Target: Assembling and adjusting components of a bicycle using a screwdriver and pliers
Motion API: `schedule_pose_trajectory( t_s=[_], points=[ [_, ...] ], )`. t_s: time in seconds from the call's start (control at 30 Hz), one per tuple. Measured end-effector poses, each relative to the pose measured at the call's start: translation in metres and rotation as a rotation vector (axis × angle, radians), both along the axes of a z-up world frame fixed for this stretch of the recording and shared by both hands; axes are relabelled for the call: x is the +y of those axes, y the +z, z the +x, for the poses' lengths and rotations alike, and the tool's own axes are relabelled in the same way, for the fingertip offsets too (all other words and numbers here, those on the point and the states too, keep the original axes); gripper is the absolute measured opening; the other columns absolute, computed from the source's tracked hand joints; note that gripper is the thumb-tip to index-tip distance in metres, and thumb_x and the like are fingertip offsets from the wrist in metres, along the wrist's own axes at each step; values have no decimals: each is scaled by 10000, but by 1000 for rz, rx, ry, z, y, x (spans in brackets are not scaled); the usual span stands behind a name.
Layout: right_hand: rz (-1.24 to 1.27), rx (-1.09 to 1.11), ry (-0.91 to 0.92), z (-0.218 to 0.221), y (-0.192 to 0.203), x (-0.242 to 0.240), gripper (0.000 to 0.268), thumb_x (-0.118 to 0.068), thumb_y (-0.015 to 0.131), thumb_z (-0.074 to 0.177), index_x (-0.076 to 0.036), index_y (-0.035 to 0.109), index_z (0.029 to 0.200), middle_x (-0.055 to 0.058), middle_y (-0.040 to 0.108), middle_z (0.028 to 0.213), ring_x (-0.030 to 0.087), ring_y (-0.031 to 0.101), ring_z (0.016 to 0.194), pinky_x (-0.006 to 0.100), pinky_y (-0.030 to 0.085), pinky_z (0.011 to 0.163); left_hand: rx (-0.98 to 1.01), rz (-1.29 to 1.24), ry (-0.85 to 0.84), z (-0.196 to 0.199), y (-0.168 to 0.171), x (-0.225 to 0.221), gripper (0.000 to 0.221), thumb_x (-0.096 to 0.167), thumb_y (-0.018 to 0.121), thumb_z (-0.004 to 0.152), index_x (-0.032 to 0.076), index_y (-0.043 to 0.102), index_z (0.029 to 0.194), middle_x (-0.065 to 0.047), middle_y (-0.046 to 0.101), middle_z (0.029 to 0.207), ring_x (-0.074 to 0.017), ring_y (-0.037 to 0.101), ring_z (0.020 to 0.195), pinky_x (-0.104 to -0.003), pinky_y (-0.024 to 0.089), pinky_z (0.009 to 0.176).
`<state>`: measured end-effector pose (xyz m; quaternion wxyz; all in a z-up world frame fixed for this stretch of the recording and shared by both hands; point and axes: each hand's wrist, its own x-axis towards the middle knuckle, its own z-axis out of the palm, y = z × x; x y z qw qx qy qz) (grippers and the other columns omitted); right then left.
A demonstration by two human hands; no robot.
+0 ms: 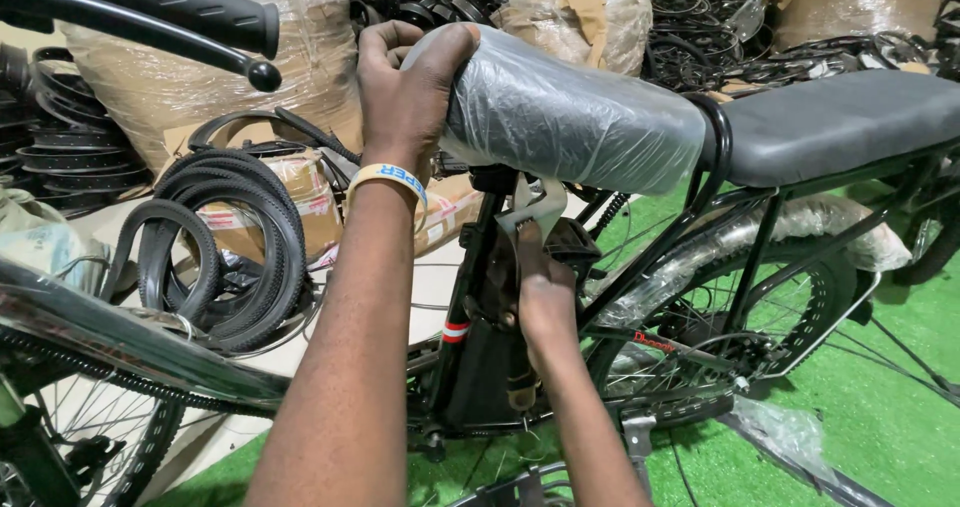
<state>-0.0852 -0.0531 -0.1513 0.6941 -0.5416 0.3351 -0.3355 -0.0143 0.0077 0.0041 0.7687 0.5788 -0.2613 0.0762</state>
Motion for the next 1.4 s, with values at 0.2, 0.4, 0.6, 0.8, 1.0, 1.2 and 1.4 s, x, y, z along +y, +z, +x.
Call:
schedule_pose_trajectory(
  t_s=[0.2,0.4,0.6,0.8,1.0,1.2,1.4],
  points=[
    [169,-327,152,19,-17,7,592,-651,493,847,-101,471,629,21,351,472,134,333,382,266,290,375,86,-34,-11,-7,-2,-1,598,401,698,488,158,469,983,-40,535,974,-143,545,807,-301,475,649],
    [439,-627,225,41,-10,33,574,-576,408,935,-66,450,673,58,332,504,182,365,396,328,374,414,149,81,-48,-33,-21,14,1038,702,394,420,175,341,1312,-48,405,1316,-227,367,1210,-435,308,1034],
    [499,-852,-46,62,2,41,297,-88,370,787,130,529,663,185,317,464,274,318,315,389,307,269,-168,174,-327,0,-72,15,1062,782,274,825,-39,184,1493,-293,170,1534,-416,164,1413,-528,142,1157],
    [483,-823,-45,65,2,37,301,-99,372,784,117,532,649,178,322,457,269,325,313,380,306,271,-347,226,-438,32,-111,-6,599,162,583,791,48,493,1372,-133,554,1275,-225,507,1171,-427,478,971],
    [459,-784,-55,70,-8,37,305,-111,374,780,103,534,634,171,327,449,263,332,311,371,305,273,-206,174,-300,31,-123,-27,481,3,716,739,77,596,1199,-74,651,1010,-200,637,873,-369,614,637],
    [436,-746,-64,70,-23,41,309,-123,377,776,89,537,618,164,331,441,257,340,308,362,303,275,-134,171,-284,19,-106,-21,395,12,709,772,62,565,1136,-77,642,914,-206,661,806,-389,625,577],
    [416,-711,-71,77,-25,43,314,-135,379,772,75,539,603,157,336,434,252,348,306,353,302,277,-179,171,-275,18,-98,-15,369,29,720,777,67,554,1104,-55,606,874,-186,650,779,-361,632,578]
  ],
)
